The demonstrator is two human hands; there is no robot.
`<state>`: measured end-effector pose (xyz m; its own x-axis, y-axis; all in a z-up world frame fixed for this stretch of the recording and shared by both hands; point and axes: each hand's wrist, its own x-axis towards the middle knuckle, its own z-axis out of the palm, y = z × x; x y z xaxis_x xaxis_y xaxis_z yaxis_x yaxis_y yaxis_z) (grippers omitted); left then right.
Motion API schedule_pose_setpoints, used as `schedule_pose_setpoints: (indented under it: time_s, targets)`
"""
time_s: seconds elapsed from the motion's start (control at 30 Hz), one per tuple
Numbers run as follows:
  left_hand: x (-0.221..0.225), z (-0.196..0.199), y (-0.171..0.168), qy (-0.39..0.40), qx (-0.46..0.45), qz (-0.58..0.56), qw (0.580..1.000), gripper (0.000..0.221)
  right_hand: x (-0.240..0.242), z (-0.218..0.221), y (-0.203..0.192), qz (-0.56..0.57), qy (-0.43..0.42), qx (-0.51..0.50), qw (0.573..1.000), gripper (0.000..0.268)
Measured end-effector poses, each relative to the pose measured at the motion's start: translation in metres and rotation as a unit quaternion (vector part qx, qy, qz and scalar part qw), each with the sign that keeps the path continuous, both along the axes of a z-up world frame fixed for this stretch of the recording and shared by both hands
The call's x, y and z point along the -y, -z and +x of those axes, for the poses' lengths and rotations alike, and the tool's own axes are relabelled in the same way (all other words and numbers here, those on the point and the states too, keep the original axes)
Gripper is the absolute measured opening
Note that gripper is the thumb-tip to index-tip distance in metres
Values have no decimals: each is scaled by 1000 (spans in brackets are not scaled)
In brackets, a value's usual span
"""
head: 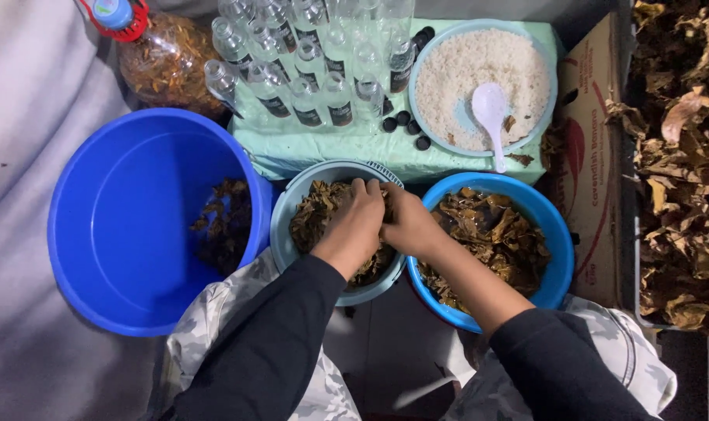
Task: Shredding dried leaves by hand and sorting them into different buckets.
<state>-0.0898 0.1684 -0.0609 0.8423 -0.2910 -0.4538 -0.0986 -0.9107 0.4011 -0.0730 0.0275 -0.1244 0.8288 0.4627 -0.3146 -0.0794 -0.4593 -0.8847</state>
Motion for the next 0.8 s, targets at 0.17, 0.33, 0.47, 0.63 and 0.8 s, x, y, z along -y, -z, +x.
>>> schedule_pose_setpoints:
  time_s: [0.17, 0.33, 0.47, 0.63, 0.8]
  targets:
    - [5, -2, 33, 65, 85, 142, 984, 38, -5, -5, -10, -64, -7, 54, 996, 49]
    - [3, -2, 51, 81, 61, 157, 982, 12, -1, -5, 5, -144, -100, 95, 980, 40]
    - [-3, 1, 54, 102, 37, 106, 988, 16, -1, -6, 42, -142, -115, 101, 978, 36]
    - [-3, 10, 67, 102, 35, 102, 989, 30, -1, -5, 82, -161, -97, 146, 971, 19]
    - [10, 2, 12, 60, 53, 63, 995, 12, -19, -10, 25, -253, -128, 235, 930, 14]
